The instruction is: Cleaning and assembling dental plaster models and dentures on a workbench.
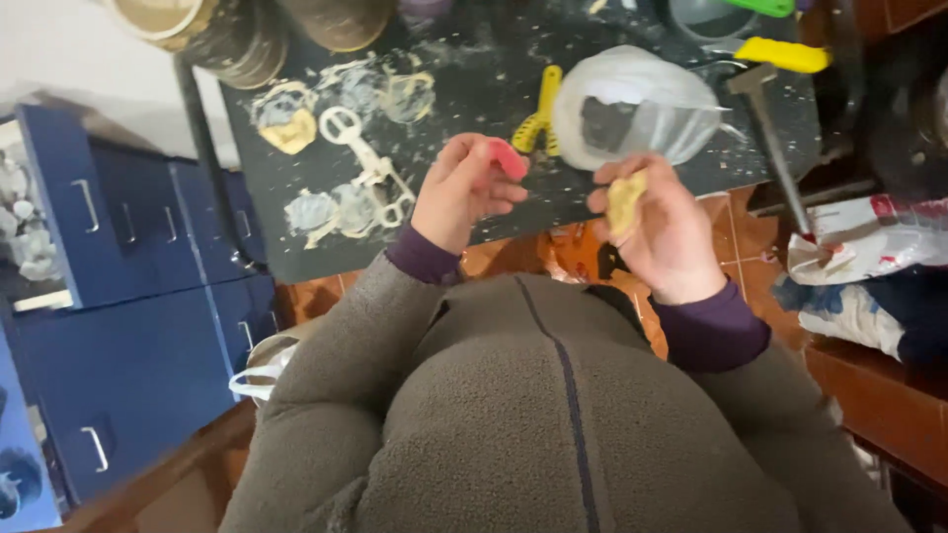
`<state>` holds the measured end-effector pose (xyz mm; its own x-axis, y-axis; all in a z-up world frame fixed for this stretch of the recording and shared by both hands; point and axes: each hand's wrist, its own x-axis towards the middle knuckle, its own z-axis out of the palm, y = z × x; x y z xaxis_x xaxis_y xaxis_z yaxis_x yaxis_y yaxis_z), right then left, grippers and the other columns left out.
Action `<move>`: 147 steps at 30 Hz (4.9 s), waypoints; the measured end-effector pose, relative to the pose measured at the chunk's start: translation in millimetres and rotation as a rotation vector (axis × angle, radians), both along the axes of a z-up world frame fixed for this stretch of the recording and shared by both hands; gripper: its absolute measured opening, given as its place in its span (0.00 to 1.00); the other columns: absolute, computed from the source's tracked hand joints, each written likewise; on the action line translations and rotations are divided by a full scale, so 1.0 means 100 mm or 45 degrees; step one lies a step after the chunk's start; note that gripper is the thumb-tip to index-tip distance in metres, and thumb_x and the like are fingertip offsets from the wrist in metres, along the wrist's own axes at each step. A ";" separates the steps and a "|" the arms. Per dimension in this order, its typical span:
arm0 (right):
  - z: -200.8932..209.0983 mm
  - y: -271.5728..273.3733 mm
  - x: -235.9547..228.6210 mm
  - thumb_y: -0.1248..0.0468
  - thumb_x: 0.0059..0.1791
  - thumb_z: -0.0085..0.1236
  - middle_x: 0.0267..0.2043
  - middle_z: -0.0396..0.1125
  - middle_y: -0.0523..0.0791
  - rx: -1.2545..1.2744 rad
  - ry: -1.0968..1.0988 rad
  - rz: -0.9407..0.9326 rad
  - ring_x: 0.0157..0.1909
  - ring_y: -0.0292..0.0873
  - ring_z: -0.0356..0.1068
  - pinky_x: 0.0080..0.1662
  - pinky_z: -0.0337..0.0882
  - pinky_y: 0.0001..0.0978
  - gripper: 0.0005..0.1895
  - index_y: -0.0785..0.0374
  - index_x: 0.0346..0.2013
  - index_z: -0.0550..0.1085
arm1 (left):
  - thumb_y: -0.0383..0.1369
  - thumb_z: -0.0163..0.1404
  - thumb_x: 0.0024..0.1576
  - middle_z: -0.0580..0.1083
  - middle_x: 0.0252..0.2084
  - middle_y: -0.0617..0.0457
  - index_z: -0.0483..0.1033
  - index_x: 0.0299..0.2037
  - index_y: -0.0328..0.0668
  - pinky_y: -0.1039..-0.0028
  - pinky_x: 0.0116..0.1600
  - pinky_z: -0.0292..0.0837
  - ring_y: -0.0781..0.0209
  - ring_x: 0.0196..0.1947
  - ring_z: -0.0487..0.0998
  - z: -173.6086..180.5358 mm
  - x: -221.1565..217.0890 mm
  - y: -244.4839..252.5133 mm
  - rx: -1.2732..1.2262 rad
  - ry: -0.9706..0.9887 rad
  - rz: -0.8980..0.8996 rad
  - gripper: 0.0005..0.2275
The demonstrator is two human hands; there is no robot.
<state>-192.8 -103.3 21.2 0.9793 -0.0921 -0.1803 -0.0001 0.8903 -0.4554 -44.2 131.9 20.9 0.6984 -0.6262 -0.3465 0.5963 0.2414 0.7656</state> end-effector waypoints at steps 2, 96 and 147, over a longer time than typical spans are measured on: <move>0.03 0.29 0.16 0.63 0.60 0.50 0.58 0.65 0.53 -0.185 0.027 0.051 0.53 0.49 0.71 0.47 0.74 0.41 0.09 0.64 0.52 0.70 | 0.40 0.41 0.67 0.77 0.49 0.43 0.66 0.54 0.38 0.68 0.45 0.77 0.53 0.42 0.82 -0.02 0.01 0.22 -0.087 0.049 0.013 0.14; 0.64 1.55 0.01 0.76 0.52 0.65 0.74 0.52 0.51 -1.650 -0.305 -0.561 0.78 0.49 0.54 0.77 0.63 0.46 0.38 0.58 0.71 0.56 | 0.24 0.41 0.72 0.72 0.57 0.48 0.59 0.64 0.34 0.73 0.65 0.72 0.65 0.58 0.75 0.40 -0.23 0.60 -0.260 -0.846 -0.205 0.12; 1.09 1.36 0.01 0.65 0.44 0.80 0.60 0.63 0.49 -2.590 -0.553 -0.627 0.67 0.59 0.67 0.65 0.73 0.51 0.27 0.60 0.50 0.70 | 0.21 0.44 0.70 0.70 0.67 0.44 0.60 0.59 0.37 0.71 0.64 0.74 0.64 0.60 0.75 0.35 -0.03 0.77 -0.578 -0.566 -0.511 0.11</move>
<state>-191.6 33.1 130.3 0.7621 -0.0132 0.6473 0.3623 -0.8199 -0.4432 -47.3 209.4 55.9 0.4003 -0.8764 0.2678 0.3630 0.4199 0.8318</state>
